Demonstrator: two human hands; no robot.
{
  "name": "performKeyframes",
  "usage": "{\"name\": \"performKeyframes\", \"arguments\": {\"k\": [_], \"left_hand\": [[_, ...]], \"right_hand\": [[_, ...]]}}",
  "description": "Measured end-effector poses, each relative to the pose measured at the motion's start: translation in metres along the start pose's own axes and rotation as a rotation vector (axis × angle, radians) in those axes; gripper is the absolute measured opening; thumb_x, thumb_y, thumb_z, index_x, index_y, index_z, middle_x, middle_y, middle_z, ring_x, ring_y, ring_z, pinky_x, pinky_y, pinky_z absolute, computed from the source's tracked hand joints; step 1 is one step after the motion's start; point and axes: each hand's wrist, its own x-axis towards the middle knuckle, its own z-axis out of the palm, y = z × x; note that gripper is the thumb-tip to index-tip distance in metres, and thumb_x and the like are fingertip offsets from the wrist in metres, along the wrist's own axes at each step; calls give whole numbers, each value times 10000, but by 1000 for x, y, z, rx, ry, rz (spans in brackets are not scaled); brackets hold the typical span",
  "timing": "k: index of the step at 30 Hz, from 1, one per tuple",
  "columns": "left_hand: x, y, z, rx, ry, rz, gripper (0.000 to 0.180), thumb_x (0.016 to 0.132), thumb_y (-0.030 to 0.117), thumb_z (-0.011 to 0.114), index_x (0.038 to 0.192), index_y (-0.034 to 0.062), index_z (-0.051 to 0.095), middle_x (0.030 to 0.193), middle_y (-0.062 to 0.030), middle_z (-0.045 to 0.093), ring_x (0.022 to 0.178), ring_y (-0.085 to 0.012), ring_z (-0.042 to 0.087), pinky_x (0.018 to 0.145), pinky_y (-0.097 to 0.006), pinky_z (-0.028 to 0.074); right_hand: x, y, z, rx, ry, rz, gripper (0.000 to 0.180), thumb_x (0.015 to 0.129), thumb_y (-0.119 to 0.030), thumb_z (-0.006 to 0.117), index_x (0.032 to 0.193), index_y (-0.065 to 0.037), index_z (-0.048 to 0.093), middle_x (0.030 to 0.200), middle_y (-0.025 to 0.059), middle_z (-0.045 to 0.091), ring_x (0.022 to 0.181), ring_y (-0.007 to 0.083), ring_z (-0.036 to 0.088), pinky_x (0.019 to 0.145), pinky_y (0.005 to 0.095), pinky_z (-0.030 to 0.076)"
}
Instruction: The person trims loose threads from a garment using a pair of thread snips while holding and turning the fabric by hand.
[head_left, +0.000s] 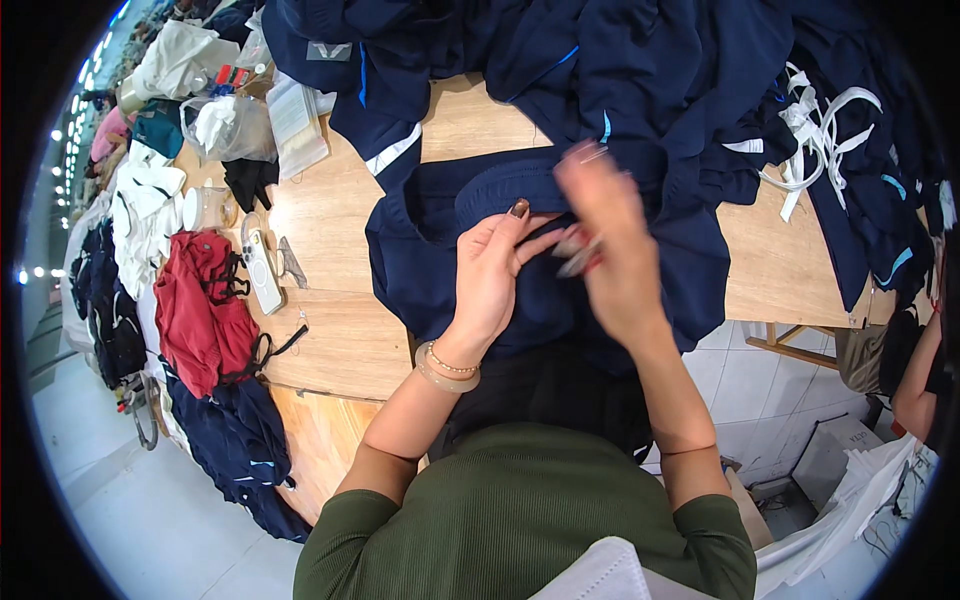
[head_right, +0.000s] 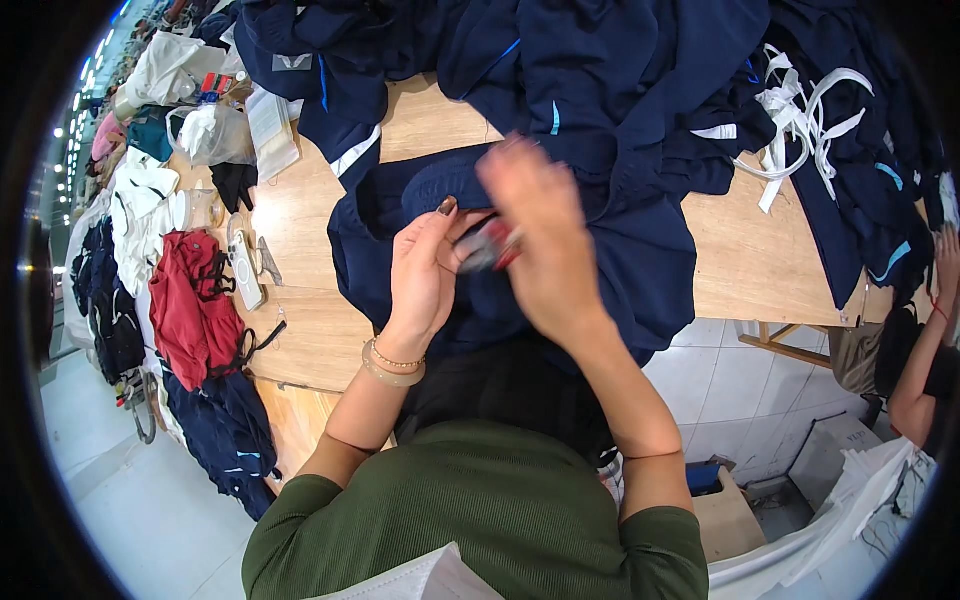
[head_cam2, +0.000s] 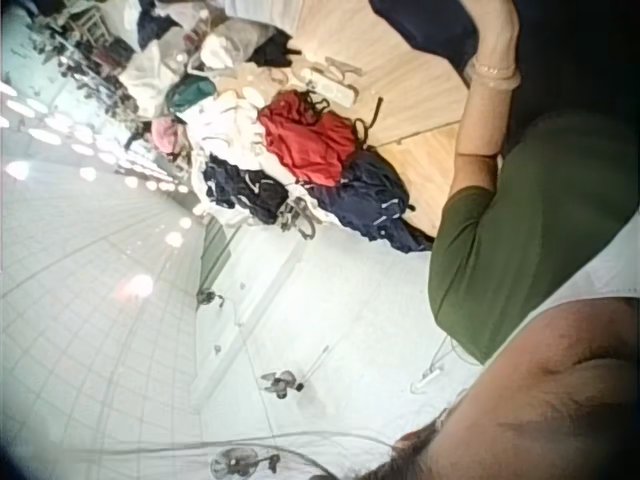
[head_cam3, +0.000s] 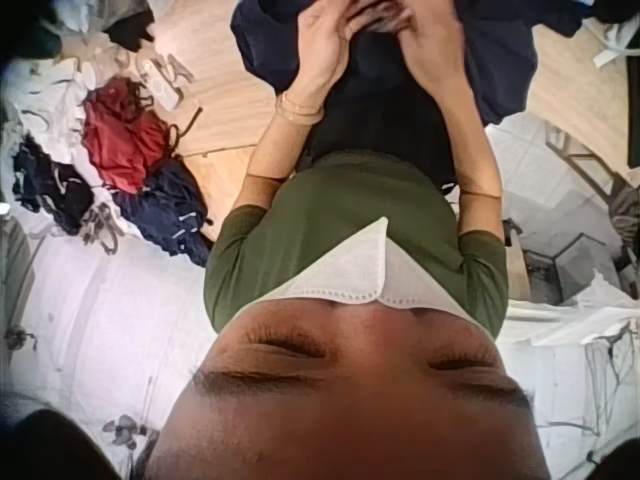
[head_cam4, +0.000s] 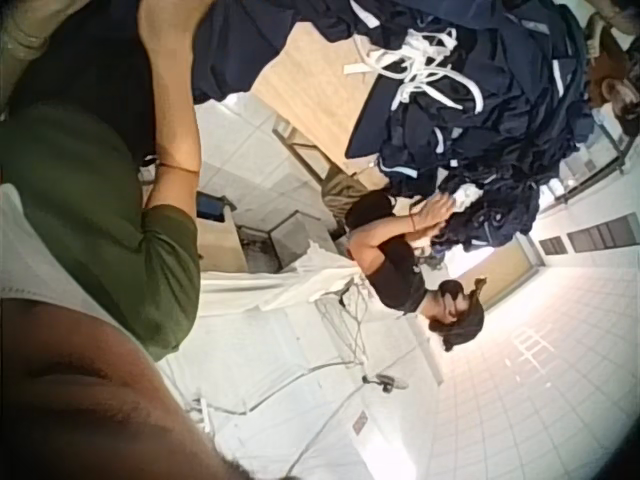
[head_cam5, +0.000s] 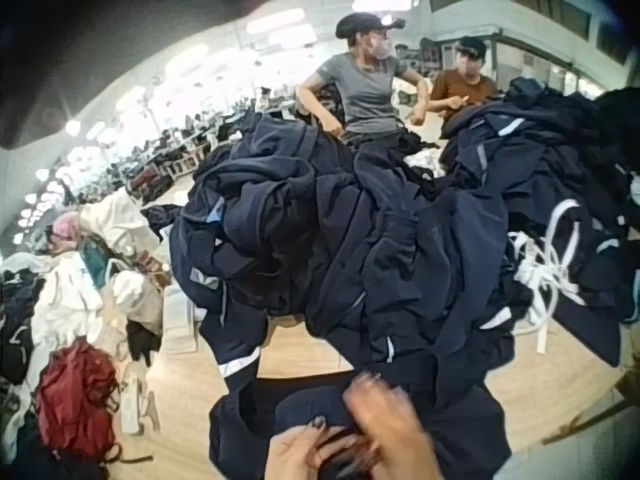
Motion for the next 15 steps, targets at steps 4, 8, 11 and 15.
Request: {"name": "performKeyframes", "arguments": {"k": [4,8,11,15], "left_hand": [[6,7,-3,-313,-80,-125,207,1003,100,517,906,-23,651,975,-111,695,924,-197,691,917,-386,564],[-2,2,2,-278,-117,-27,210,999,95,500,878,-5,639,1022,-126,692,1021,-254,679,972,-492,529],[-3,2,2,-259,-103,-29,218,1003,88,483,875,5,640,1027,-130,694,1040,-289,678,982,-523,514],[1,-5,-8,-347,-168,-13,229,1006,93,475,878,7,644,991,-132,694,1048,-302,677,994,-518,508]], "right_hand": [[-19,-20,6,1302,-279,240,385,953,-81,557,1334,-24,545,1316,172,592,1194,273,601,947,411,530],[38,36,-9,1290,179,571,457,1024,-263,495,1297,101,519,1196,218,645,1089,296,644,964,392,506],[62,61,-38,845,554,404,374,1030,-296,477,1196,14,606,1053,187,684,968,265,676,866,340,542],[50,26,-32,1930,-408,111,456,1042,-371,410,1208,39,524,1113,273,650,1010,359,683,823,410,583]]}}
